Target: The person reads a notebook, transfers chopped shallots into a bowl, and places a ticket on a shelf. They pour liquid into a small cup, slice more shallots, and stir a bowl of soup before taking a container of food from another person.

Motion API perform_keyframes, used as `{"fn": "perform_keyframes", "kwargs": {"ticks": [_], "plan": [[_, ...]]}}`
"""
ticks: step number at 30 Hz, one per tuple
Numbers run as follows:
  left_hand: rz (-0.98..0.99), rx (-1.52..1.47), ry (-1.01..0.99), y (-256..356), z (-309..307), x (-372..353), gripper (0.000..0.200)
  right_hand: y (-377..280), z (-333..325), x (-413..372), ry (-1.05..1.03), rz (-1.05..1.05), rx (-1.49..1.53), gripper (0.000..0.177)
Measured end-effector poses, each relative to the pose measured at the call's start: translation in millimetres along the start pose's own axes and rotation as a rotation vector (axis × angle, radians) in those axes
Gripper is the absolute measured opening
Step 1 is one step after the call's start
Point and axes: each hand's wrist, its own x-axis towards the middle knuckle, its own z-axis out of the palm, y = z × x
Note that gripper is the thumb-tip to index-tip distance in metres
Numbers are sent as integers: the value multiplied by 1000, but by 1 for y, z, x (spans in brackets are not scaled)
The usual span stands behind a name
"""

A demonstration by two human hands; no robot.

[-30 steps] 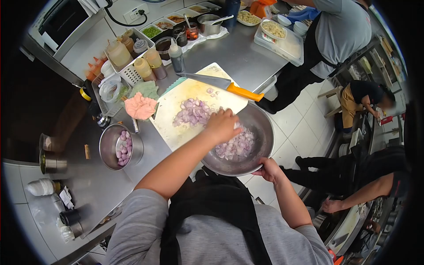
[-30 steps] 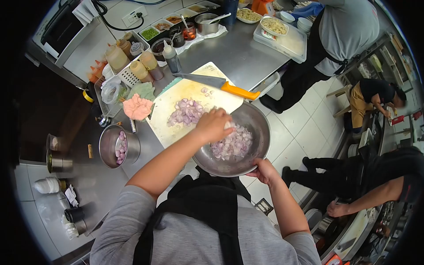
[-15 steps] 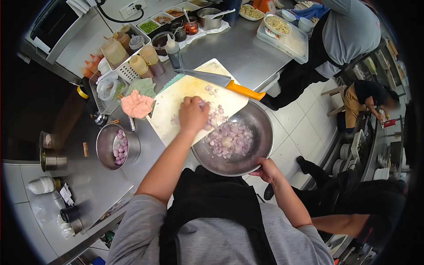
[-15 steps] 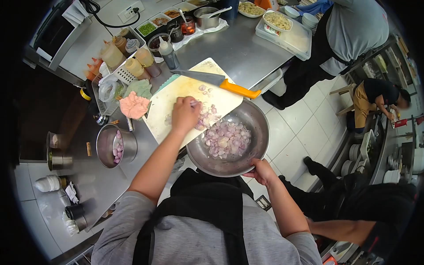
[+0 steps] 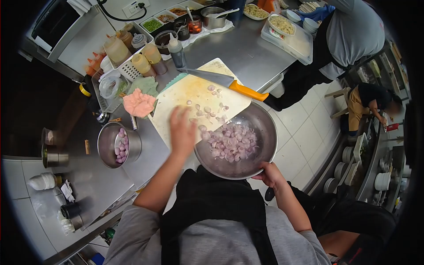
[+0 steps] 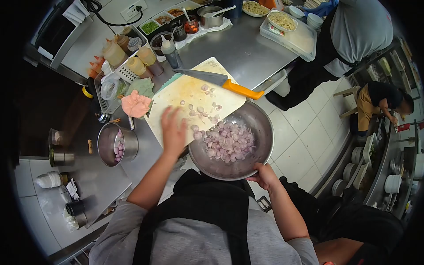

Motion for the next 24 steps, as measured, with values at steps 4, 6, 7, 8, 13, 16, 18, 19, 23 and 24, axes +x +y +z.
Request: {"fn": "perform_keyframes", "kwargs": {"ticks": [4,6,7,8,13,16,18,19,23,24], "plan": [[-110,130,-20,-45,2,-1,39,5,-2,5,-17,-4,29,48],[-65,94,-51,-30,17,-2,36,5,-1,6,-29,16,16,47],[-54,24,-69,-18,29,-6,35,4,0,6,-33,16,11,47],[-22,-16,-106,-2,38,-12,36,3,1,6,-24,21,2,47],[31,-366,-232,61,63,-36,35,1,4,4,-17,8,6,46],[163,-293,-185,51,44,-13,33,0,6,1,-16,-8,31,45],[6,-104,-60,8,39,28,38,3,4,1,-19,-23,24,44],[-17,37,11,-16,37,46,36,6,2,3,-14,-21,29,44],[-73,130,-181,-31,42,66,18,5,-1,6,-30,-18,10,44],[-13,114,-229,-21,53,55,15,6,0,5,-25,-15,10,44]]}}
